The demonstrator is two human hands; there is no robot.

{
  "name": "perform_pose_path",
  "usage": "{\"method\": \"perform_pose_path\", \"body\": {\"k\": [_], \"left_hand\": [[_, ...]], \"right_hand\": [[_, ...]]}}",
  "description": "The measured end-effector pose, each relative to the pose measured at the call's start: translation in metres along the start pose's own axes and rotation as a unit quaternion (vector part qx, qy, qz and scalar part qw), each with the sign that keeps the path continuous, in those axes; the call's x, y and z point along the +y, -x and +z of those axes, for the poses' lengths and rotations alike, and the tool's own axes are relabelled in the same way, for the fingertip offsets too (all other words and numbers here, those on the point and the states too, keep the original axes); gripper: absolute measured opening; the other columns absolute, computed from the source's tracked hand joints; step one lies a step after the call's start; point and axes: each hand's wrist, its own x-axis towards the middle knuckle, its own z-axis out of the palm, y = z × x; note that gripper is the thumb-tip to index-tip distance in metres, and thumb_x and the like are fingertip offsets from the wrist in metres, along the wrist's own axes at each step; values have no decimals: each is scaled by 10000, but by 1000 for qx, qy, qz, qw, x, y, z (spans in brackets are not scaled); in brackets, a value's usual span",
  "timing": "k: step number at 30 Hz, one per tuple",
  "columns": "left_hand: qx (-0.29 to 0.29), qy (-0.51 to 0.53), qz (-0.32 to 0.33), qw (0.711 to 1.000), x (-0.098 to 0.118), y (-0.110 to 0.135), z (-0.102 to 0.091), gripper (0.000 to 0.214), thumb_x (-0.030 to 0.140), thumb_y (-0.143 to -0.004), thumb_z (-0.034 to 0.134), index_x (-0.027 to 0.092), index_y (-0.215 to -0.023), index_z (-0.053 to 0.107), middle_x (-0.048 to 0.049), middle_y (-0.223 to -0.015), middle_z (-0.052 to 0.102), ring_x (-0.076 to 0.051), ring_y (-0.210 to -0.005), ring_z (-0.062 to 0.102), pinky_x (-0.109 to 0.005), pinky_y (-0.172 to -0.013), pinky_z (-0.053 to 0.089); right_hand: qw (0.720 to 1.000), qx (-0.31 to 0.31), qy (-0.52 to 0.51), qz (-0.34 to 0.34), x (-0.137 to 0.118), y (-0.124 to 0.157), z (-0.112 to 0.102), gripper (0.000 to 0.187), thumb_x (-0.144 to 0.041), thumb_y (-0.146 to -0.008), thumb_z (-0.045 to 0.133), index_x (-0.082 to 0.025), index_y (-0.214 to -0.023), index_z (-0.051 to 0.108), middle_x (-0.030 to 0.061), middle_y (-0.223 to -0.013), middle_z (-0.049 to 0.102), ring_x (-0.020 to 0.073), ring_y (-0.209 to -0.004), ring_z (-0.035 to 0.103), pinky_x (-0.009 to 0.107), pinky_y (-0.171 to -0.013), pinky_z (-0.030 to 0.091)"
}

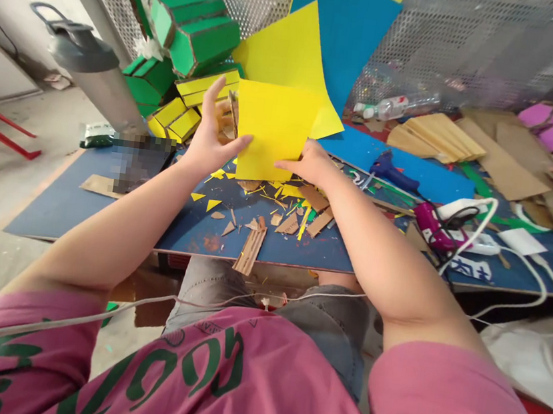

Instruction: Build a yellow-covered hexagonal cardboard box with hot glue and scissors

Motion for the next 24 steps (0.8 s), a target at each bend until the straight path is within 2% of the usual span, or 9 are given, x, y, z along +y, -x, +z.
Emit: {"method": "perform_pose_path", "body": {"k": [3,7,9,11,16,19,22,24], "left_hand": [[-73,33,-28,996,-16,-3,-1,1357,817,-766,952,408,-1818,198,-166,-1686,583,-488,-1588,578,-747,-1232,564],[-140,83,-92,982,-26,-4,-2,1443,710,-710,1051,369,-1814,187,-139,-1686,617,-474,-1561,605,-790,-1286,505],[-151,77,-109,979,-25,-3,-3,1432,637,-735,1067,354,-1816,171,-109,-1678,638,-453,-1589,578,-799,-1345,433],[-162,72,-113,978,-23,-2,-3,1394,612,-775,1045,339,-1820,164,-93,-1649,670,-440,-1611,561,-785,-1361,425],[-170,110,-93,975,-19,-3,1,1328,745,-746,984,345,-1796,277,-124,-1555,748,-476,-1555,636,-784,-1187,604],[-167,106,-108,974,-11,-1,3,1267,788,-776,945,364,-1783,304,-96,-1542,767,-478,-1547,643,-805,-1178,605],[-176,114,-146,967,-2,2,3,1278,778,-804,941,392,-1798,236,-60,-1573,755,-469,-1557,629,-798,-1209,591],[-183,137,-156,961,1,3,4,1343,752,-793,965,393,-1815,171,-77,-1610,731,-487,-1532,649,-796,-1188,606]], "right_hand": [[999,47,-8,7,4,-4,4,711,-619,-963,789,-271,-1573,674,70,-1691,679,345,-1557,652,618,-1301,564],[996,82,-40,-13,7,-6,3,667,-618,-984,731,-271,-1551,681,57,-1668,701,334,-1536,677,595,-1316,562],[994,92,-45,-35,8,-6,2,678,-635,-967,740,-267,-1535,695,71,-1637,725,356,-1519,690,622,-1316,558],[993,100,-42,-40,6,-5,-1,727,-660,-954,752,-252,-1552,686,95,-1637,723,385,-1531,675,662,-1313,550],[995,102,-24,-1,-7,1,-8,798,-674,-968,740,-258,-1637,612,92,-1702,663,414,-1611,592,717,-1318,529],[995,101,-14,-5,-19,8,-14,845,-722,-976,715,-260,-1669,571,95,-1722,642,408,-1625,578,691,-1328,530],[995,95,-3,-13,-29,13,-19,903,-753,-959,725,-227,-1673,552,110,-1749,612,391,-1633,571,634,-1356,515],[995,94,-12,-20,-31,14,-21,912,-749,-938,746,-216,-1655,563,115,-1745,615,382,-1625,582,606,-1371,505]]}}
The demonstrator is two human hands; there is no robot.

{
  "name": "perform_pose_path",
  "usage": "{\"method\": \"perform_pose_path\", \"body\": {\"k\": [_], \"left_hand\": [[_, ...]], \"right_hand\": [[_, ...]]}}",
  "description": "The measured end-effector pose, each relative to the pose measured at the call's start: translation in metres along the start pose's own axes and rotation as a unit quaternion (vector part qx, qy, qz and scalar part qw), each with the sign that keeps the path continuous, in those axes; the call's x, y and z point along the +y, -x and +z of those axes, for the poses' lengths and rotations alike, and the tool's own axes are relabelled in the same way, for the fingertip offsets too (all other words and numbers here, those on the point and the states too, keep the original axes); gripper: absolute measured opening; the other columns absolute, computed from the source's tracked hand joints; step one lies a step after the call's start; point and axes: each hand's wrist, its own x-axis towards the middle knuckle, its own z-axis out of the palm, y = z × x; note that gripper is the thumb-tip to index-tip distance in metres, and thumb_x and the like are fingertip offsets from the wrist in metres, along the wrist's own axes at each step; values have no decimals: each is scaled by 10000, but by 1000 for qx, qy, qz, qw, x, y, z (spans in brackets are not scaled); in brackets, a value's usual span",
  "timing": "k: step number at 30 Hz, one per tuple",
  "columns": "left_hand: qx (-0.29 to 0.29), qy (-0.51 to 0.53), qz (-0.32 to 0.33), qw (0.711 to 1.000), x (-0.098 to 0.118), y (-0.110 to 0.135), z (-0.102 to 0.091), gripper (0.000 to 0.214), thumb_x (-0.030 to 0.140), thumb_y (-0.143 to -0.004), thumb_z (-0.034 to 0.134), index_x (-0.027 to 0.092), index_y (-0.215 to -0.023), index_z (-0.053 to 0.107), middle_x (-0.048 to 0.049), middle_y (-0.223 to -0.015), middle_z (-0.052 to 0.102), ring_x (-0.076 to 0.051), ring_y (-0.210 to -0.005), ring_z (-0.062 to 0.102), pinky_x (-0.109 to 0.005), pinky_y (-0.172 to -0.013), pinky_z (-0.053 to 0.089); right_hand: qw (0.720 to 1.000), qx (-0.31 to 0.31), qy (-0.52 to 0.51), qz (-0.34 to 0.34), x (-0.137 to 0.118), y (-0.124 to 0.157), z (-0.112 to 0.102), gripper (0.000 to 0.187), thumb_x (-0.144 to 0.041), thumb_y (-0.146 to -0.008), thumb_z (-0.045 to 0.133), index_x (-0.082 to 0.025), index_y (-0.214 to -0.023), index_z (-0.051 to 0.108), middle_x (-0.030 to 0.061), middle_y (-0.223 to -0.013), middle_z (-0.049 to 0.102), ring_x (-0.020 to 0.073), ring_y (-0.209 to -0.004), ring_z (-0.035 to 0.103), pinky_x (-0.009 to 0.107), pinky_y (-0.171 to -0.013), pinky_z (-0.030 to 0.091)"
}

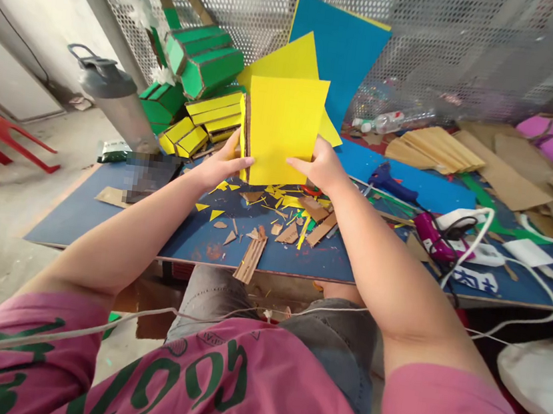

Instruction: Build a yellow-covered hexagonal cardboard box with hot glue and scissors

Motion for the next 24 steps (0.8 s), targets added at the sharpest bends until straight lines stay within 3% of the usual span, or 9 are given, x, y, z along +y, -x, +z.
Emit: {"method": "perform_pose_path", "body": {"k": [5,11,19,24], "left_hand": [[-5,25,14,1000,3,4,3,1360,648,-845,962,342,-1848,96,-163,-1669,675,-521,-1476,690,-765,-1167,624],[-5,40,28,999,4,6,7,1352,585,-902,920,312,-1872,19,-190,-1723,617,-506,-1484,686,-717,-1210,606],[0,31,41,999,0,4,5,1391,596,-898,929,304,-1879,-13,-207,-1696,637,-471,-1519,670,-704,-1246,582],[-16,22,52,998,2,5,7,1371,605,-894,931,316,-1880,22,-191,-1677,658,-463,-1510,680,-685,-1212,618]], "right_hand": [[991,19,-124,-49,16,-6,3,882,-688,-775,921,-232,-1490,681,132,-1620,724,411,-1510,685,610,-1336,553],[973,30,-222,-46,32,-13,6,802,-587,-636,1064,-251,-1295,754,153,-1501,796,460,-1417,745,684,-1284,586],[970,51,-232,-53,23,-10,9,699,-604,-672,1043,-261,-1227,793,127,-1467,820,465,-1408,752,716,-1314,549],[972,50,-225,-39,26,-11,9,705,-604,-645,1047,-263,-1202,783,129,-1402,848,482,-1355,778,743,-1242,605]]}}
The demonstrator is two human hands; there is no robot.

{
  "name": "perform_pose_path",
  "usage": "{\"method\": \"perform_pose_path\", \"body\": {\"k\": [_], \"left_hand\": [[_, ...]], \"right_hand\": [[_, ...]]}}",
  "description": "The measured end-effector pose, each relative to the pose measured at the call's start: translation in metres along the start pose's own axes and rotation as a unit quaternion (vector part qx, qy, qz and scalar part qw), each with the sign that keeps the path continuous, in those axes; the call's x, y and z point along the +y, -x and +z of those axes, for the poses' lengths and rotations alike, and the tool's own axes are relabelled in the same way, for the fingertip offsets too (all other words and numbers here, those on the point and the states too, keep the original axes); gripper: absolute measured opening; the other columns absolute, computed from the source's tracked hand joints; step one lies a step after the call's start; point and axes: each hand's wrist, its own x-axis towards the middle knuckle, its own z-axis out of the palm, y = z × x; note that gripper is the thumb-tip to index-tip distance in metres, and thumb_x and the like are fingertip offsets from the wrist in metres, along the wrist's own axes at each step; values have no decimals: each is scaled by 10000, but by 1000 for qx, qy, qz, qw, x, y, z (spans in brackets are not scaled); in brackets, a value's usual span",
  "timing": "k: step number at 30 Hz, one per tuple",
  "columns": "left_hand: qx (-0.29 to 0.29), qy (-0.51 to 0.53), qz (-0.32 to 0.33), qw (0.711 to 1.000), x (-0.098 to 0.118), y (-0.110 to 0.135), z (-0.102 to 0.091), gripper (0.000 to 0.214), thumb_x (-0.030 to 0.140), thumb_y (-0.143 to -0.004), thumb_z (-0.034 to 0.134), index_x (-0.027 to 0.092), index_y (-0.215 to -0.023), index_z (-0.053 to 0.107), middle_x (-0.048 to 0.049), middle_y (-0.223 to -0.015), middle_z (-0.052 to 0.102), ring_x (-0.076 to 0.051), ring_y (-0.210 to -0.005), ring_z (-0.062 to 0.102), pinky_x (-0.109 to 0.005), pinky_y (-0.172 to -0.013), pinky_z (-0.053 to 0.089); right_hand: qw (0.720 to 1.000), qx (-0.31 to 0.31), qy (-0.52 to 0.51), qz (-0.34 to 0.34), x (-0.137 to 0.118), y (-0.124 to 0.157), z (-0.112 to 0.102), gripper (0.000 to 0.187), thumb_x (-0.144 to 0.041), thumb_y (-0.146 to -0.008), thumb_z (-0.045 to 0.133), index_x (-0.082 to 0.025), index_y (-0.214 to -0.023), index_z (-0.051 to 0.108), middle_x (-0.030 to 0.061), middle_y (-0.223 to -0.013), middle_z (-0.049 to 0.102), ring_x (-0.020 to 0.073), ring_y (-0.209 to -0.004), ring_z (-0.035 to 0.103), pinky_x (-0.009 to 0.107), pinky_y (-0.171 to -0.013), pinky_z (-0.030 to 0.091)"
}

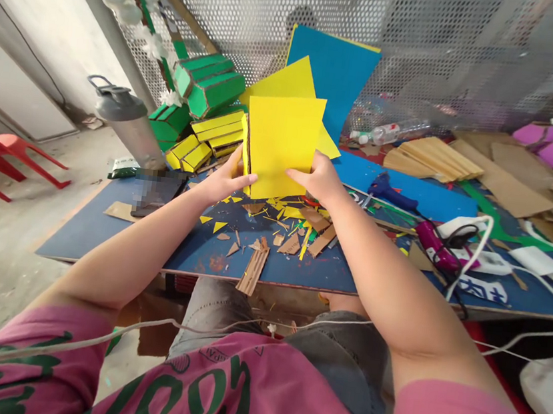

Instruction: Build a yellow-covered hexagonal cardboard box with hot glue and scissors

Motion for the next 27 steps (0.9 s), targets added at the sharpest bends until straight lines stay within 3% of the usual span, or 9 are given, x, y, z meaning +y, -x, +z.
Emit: {"method": "perform_pose_path", "body": {"k": [8,13,21,27], "left_hand": [[7,-2,0,1000,3,0,3,1326,646,-902,909,328,-1876,68,-180,-1708,632,-461,-1513,679,-702,-1246,589],[4,3,-20,1000,1,2,2,1355,549,-871,958,344,-1875,73,-172,-1751,589,-448,-1562,638,-696,-1307,533],[26,27,-54,998,16,5,15,1280,559,-847,970,296,-1849,218,-180,-1695,647,-494,-1581,605,-694,-1280,566],[44,14,-96,994,15,5,12,1177,600,-881,919,344,-1819,256,-156,-1702,640,-484,-1502,680,-724,-1199,620]], "right_hand": [[1000,-4,-11,0,-2,0,-1,674,-552,-664,1049,-257,-1211,787,142,-1420,833,483,-1370,764,744,-1262,584],[1000,3,-11,7,-7,2,-1,716,-545,-659,1057,-243,-1250,788,160,-1434,825,482,-1371,759,736,-1266,579],[1000,-16,-10,6,-5,2,-1,748,-554,-642,1052,-263,-1280,791,115,-1510,799,466,-1466,707,708,-1311,550],[999,-39,-22,10,-3,1,-4,794,-567,-650,1042,-279,-1341,776,93,-1522,794,471,-1496,683,722,-1338,519]]}}
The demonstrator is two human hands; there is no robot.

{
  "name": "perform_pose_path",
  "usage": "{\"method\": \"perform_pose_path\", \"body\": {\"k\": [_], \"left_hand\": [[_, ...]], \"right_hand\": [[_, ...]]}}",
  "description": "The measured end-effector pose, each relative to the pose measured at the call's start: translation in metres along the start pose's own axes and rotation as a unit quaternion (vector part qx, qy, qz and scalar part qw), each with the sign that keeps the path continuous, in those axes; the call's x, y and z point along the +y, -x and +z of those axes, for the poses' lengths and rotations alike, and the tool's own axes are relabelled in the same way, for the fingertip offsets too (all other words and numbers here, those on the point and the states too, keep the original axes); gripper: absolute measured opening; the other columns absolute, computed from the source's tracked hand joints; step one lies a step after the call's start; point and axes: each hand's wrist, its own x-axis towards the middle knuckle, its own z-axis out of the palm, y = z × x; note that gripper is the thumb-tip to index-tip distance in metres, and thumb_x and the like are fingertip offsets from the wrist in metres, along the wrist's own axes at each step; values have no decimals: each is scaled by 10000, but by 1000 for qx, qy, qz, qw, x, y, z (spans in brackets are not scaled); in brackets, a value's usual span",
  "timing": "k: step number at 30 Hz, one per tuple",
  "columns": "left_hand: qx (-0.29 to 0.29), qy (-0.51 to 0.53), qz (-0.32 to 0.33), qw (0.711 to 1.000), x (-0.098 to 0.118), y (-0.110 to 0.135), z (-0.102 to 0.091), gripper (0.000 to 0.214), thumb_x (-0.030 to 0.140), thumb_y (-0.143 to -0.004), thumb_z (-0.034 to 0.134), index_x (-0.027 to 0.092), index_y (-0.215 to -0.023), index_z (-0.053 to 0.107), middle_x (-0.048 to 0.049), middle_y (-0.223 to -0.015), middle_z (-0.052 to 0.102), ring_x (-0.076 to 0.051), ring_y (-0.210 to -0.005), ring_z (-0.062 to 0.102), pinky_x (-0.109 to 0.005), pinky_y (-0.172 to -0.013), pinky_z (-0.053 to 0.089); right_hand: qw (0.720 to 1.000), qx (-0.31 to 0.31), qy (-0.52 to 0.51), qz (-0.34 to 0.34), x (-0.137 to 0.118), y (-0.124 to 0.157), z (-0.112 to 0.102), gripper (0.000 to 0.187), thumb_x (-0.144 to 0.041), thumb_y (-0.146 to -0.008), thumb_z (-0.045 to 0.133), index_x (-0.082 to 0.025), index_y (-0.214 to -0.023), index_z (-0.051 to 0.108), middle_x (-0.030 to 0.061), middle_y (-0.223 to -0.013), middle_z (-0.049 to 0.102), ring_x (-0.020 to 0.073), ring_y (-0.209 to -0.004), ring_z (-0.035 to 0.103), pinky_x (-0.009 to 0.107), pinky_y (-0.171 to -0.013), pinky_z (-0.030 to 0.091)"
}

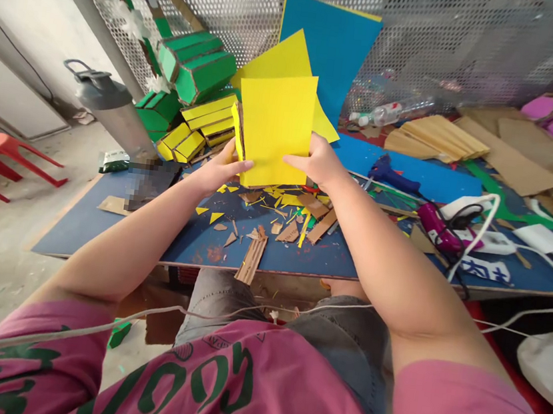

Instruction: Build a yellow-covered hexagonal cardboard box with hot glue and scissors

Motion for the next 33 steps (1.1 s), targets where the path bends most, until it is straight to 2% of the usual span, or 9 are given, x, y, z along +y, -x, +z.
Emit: {"method": "perform_pose_path", "body": {"k": [8,12,17,22,25,30,33], "left_hand": [[-11,5,-7,1000,-5,-4,-4,1214,592,-889,913,355,-1837,193,-146,-1666,663,-526,-1522,646,-772,-1167,627],[-4,13,-22,1000,-7,-3,-6,1222,586,-879,934,387,-1835,198,-140,-1649,681,-523,-1494,668,-757,-1131,657],[5,1,-24,1000,-14,-5,-9,1236,572,-857,952,381,-1832,217,-158,-1681,650,-525,-1428,718,-788,-1102,665],[20,-2,-27,999,-13,-4,-7,1260,556,-846,958,384,-1835,197,-167,-1708,626,-528,-1411,727,-776,-1062,687],[17,-3,-23,1000,-10,-3,-5,1258,573,-849,951,398,-1833,187,-159,-1703,637,-530,-1416,725,-762,-1061,692],[21,-7,-17,1000,-5,-1,-2,1229,601,-854,931,414,-1820,195,-149,-1701,640,-530,-1414,727,-766,-1060,688],[27,-6,-10,1000,-2,0,-1,1198,618,-849,924,372,-1801,239,-166,-1687,647,-538,-1430,713,-760,-1053,693]], "right_hand": [[1000,5,-7,6,0,-1,-1,778,-564,-598,1060,-286,-1274,794,71,-1483,818,455,-1465,715,705,-1330,545],[1000,-4,-11,5,-4,0,-1,786,-534,-623,1054,-268,-1313,788,98,-1522,794,447,-1483,704,680,-1340,542],[1000,-2,7,11,-4,0,0,768,-514,-650,1046,-270,-1330,785,99,-1504,802,472,-1497,684,739,-1328,529],[1000,-3,0,-7,0,-1,-2,732,-511,-663,1031,-258,-1304,786,106,-1492,808,462,-1476,702,712,-1315,549],[1000,1,-4,2,-1,-1,0,787,-530,-642,1046,-282,-1336,769,87,-1503,803,459,-1486,690,714,-1318,540],[999,-2,-32,-6,-4,-1,5,1022,-672,-632,1035,-327,-1506,634,97,-1621,722,447,-1530,648,706,-1307,533],[998,60,0,-32,-1,-3,3,1067,-782,-652,995,-366,-1542,577,98,-1642,685,445,-1519,642,687,-1296,531]]}}
